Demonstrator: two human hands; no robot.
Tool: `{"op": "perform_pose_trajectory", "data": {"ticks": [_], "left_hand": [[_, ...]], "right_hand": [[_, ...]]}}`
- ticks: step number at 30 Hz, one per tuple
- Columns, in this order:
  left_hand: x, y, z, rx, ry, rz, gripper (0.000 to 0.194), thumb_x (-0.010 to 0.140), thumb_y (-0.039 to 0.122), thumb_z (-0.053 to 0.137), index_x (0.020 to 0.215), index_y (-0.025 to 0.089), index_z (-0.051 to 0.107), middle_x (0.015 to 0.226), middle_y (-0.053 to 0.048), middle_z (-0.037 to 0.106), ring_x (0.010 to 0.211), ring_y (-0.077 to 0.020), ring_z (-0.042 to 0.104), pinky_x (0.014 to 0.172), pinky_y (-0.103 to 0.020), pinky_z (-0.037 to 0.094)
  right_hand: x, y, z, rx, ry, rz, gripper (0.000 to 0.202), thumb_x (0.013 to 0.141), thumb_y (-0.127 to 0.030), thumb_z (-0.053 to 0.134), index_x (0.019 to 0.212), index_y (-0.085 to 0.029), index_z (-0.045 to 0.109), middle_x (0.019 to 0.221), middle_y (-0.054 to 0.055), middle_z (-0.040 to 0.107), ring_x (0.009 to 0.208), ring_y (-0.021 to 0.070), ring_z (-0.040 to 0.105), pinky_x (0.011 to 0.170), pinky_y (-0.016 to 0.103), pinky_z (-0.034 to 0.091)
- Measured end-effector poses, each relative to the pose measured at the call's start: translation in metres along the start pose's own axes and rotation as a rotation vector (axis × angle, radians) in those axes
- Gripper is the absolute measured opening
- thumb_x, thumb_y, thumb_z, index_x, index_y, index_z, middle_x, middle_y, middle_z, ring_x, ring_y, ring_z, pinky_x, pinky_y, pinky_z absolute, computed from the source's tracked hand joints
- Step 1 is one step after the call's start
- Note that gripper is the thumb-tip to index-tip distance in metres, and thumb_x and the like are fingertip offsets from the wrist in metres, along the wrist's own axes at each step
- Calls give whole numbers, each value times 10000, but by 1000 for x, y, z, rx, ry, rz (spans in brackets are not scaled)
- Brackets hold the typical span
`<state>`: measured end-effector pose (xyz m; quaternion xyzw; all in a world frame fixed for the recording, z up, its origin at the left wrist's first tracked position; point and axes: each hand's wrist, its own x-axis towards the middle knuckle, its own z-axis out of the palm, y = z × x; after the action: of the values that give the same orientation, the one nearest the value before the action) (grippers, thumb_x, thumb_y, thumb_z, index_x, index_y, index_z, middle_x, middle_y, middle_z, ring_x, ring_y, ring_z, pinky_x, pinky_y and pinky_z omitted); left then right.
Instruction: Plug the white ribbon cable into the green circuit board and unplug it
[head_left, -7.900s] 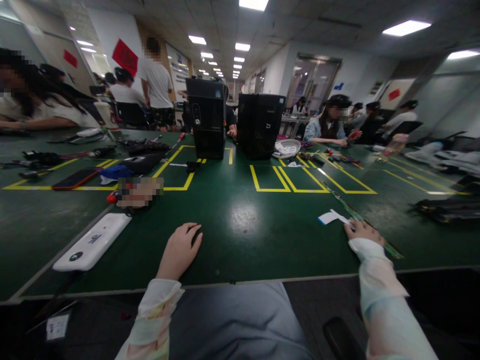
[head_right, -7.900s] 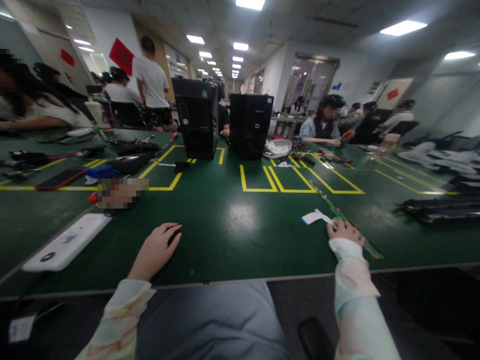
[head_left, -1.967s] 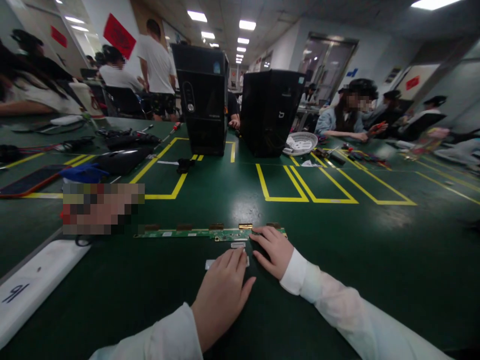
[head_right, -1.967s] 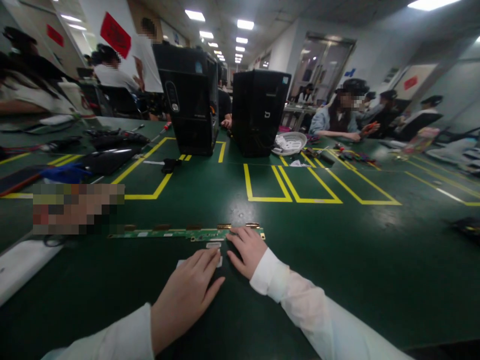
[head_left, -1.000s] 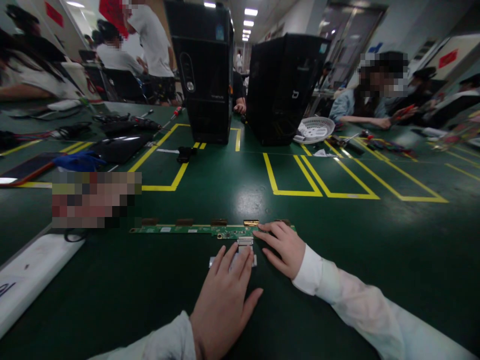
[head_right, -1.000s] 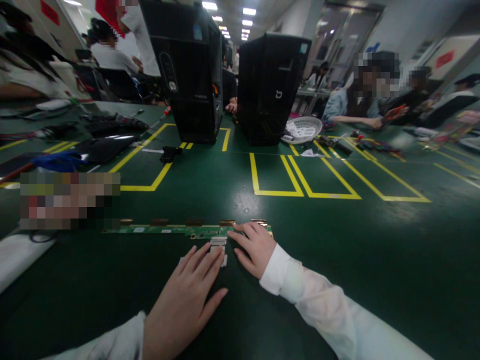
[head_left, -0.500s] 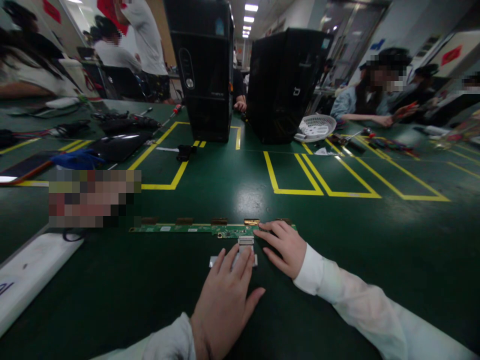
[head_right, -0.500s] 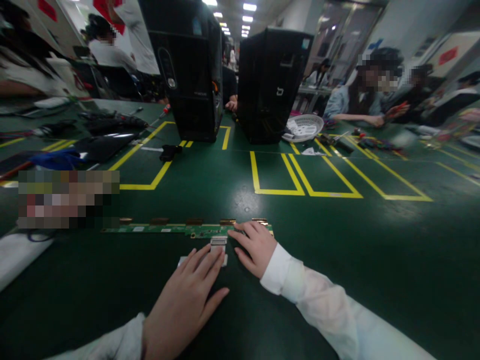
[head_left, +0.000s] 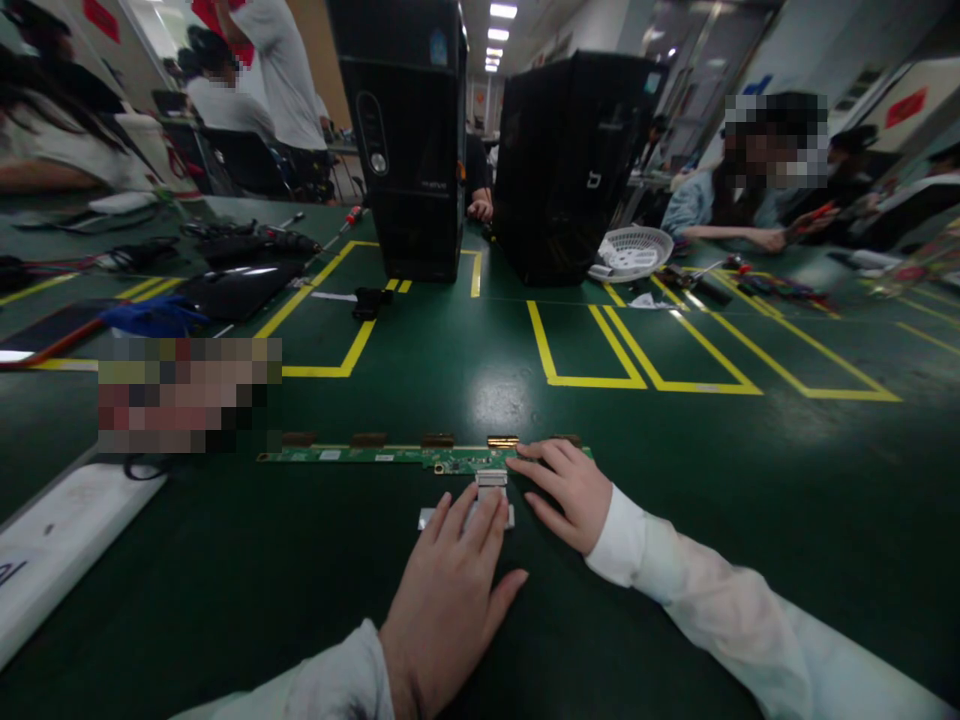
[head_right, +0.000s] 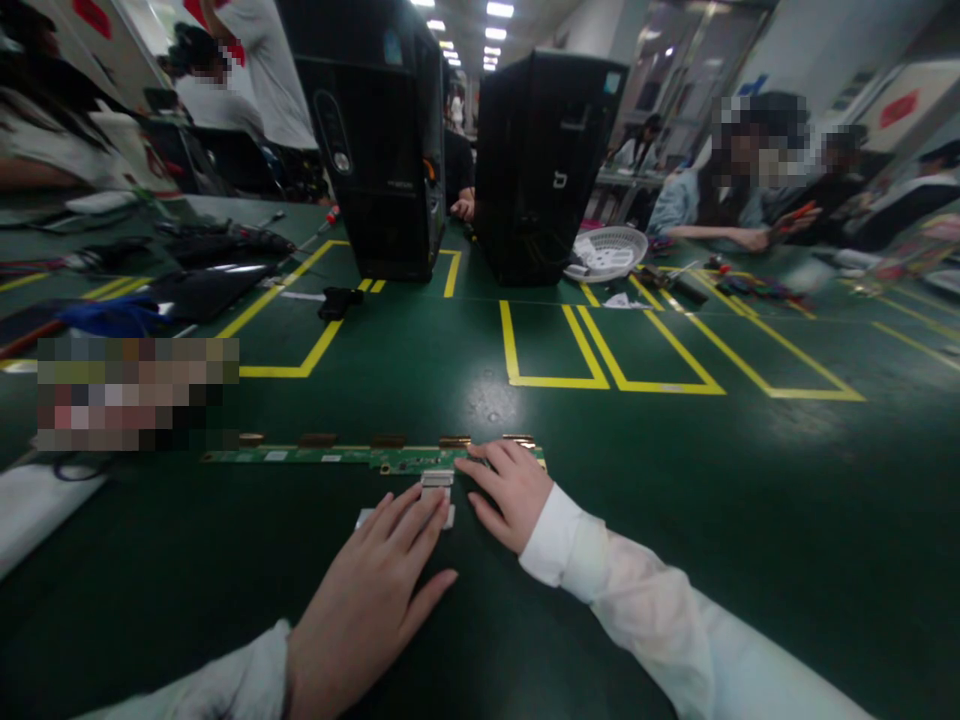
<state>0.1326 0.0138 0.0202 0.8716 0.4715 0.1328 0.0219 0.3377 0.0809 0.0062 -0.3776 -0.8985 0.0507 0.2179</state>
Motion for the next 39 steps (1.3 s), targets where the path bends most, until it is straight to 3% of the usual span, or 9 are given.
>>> {"op": "perform_pose_trajectory", "data": {"ticks": [26, 39], "left_hand": [[4, 0, -3, 9, -78, 27, 484, 907, 370, 492, 1310, 102, 513, 1380, -147, 531, 1300, -327, 449, 1056, -542, 395], [2, 3, -2, -17, -22, -2, 468, 912, 363, 480, 1320, 134, 502, 1366, -122, 548, 1292, -308, 458, 1073, -515, 376]], "right_hand": [[-2, -3, -2, 9, -2, -3, 427, 862, -255, 498, 1277, -172, 555, 1222, 137, 554, 1143, 280, 454, 943, 495, 440], [-1, 1, 0, 26, 8, -19, 451, 851, -296, 516, 1283, -171, 548, 1227, 134, 553, 1122, 274, 458, 939, 486, 440]]}}
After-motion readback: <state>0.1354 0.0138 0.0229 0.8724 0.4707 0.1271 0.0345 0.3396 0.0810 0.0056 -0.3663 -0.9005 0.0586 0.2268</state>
